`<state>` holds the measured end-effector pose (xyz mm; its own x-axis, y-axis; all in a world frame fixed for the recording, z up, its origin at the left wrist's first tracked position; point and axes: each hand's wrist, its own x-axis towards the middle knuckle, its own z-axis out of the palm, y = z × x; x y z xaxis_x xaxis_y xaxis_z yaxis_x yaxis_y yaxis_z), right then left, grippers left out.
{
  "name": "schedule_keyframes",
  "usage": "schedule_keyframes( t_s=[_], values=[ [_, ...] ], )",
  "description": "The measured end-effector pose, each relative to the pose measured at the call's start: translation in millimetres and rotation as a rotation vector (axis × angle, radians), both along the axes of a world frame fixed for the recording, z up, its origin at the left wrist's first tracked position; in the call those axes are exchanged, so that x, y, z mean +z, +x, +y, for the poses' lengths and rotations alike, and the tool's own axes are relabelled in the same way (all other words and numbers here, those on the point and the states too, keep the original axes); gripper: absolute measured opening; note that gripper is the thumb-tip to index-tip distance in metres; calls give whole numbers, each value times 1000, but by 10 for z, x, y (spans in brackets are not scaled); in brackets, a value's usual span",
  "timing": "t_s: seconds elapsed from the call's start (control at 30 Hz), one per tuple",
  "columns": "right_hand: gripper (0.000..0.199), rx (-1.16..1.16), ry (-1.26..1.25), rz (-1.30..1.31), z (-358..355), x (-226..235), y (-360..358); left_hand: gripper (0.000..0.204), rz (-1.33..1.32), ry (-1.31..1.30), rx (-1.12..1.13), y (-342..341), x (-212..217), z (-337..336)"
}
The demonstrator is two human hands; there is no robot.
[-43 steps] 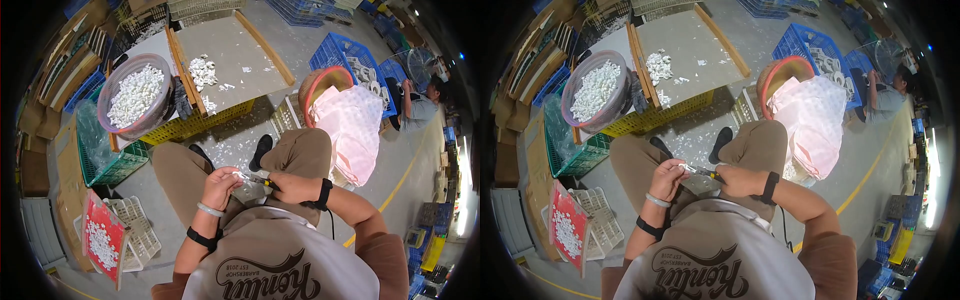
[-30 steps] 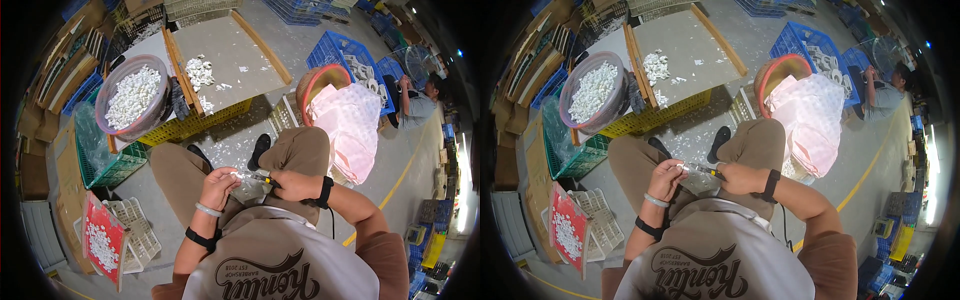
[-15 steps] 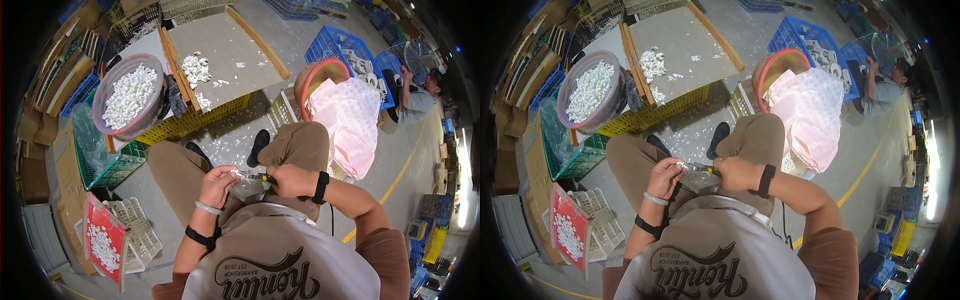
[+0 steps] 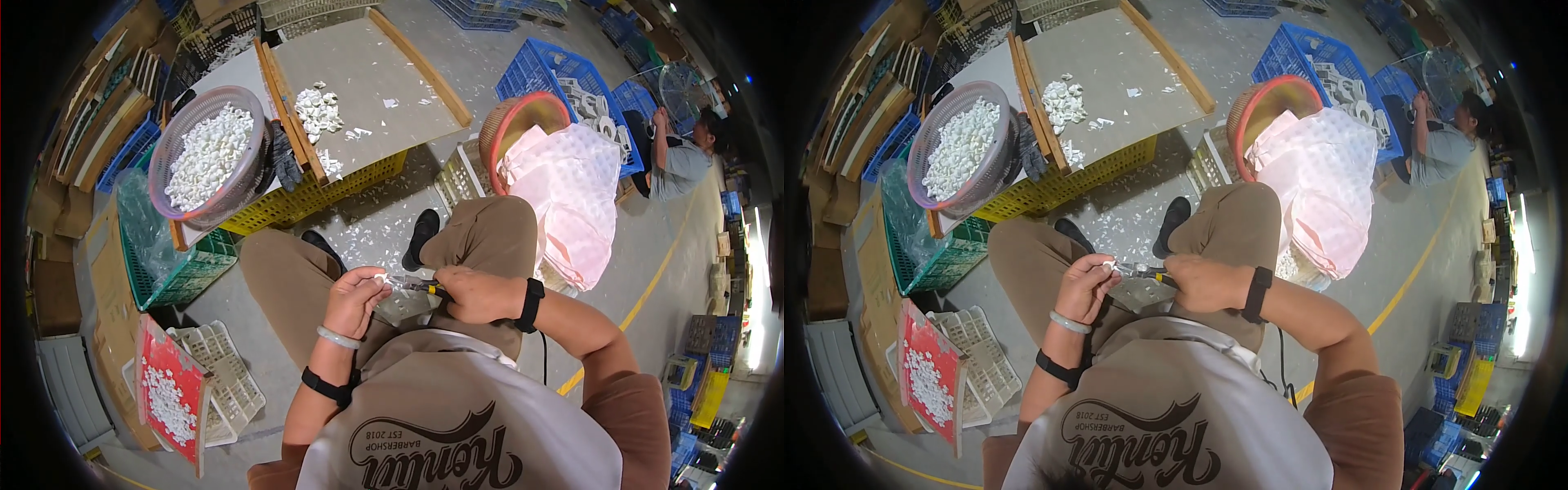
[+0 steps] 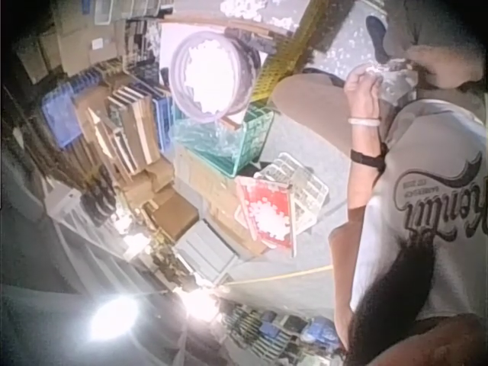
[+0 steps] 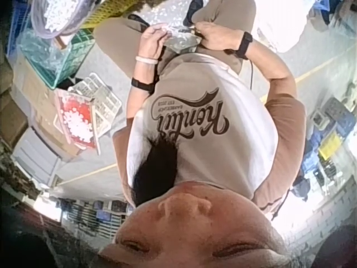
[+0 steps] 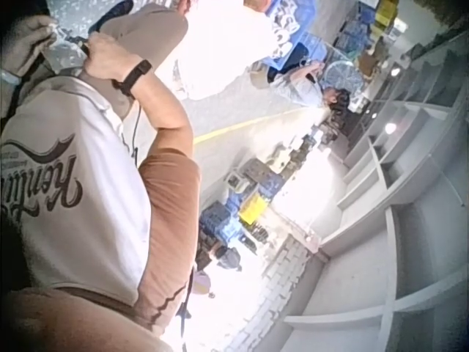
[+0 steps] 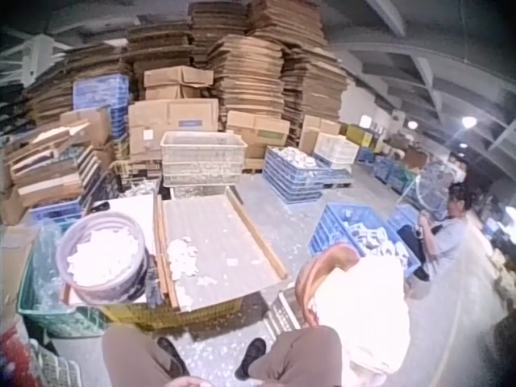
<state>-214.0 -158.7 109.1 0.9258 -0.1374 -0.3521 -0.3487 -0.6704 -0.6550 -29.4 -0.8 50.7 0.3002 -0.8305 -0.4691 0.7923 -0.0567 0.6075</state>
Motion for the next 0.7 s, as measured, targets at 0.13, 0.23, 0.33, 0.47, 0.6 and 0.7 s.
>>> schedule_keyframes(
  t_s=[0.13, 0.23, 0.33, 0.47, 0.6, 0.7],
  values=[
    [22, -36, 2, 163, 32, 153, 95, 13, -6, 14, 8, 2, 6, 8],
    [21, -49, 9, 209, 33, 64, 82, 11, 9, -6, -1, -5, 4, 13],
    [21, -123, 93, 153, -3, -11, 47, 9, 60, -29, 13, 2, 16, -11],
    [22, -122, 142, 91, 4, -44, -8, 7, 144, -73, -9, 45, -121, 32],
    [24, -142, 204, 100, 54, -12, -38, 7, 227, -98, -10, 57, -110, 18],
    [24, -149, 213, 144, 87, 63, -23, 13, 240, -97, 8, 48, -59, 18]
  ],
)
